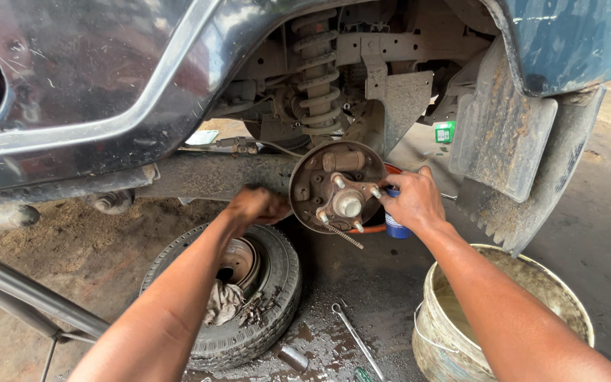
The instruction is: The person cleans and assembles mechanical brake shoes and hardware on a vehicle assembly using a wrench, a screwdriver, and a blue can of cleaning spray while the tire and drum are on the floor.
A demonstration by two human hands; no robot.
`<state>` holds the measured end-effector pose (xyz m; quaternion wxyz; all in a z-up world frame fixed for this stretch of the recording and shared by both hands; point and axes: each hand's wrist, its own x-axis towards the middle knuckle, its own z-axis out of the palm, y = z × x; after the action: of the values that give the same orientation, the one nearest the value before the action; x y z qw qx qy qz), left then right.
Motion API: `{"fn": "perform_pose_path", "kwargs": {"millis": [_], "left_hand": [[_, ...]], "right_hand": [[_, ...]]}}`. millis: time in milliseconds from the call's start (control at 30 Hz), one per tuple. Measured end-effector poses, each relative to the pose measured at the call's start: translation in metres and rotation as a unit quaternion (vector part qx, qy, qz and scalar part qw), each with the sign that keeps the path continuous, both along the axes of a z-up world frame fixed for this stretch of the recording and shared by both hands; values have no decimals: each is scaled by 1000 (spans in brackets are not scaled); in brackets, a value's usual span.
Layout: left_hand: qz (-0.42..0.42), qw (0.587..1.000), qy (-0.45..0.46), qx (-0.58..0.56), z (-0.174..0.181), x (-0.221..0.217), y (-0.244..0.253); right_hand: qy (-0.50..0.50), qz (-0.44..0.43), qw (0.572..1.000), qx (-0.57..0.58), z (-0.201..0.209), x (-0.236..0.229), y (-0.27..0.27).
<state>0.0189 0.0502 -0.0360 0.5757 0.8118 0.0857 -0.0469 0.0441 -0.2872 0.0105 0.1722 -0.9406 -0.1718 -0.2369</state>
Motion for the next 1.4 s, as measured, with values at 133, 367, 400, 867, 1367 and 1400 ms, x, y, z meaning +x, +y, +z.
{"fn": "perform_pose_path", "kwargs": {"millis": [133,367,400,867,1367,1400], "left_hand": [[-91,957,60,270,-17,-11,9],[-184,930,18,317,-70,-30,-29],[-194,914,-8,357,-78,-29,-40],[-271,840,-5,470,-138,4,-171],[-329,792,55,511,-235,47,-203],[-330,785,39,523,-238,50,-204]], "right_hand": [[-31,32,999,-16,-8,1,-8],[23,73,997,-23,-30,-32,-18],[37,87,995,-24,-34,-38,-20],[244,135,918,-284,-78,-52,-39],[289,103,920,-245,-100,-31,-50],[281,100,924,-239,-98,-28,-51]]}}
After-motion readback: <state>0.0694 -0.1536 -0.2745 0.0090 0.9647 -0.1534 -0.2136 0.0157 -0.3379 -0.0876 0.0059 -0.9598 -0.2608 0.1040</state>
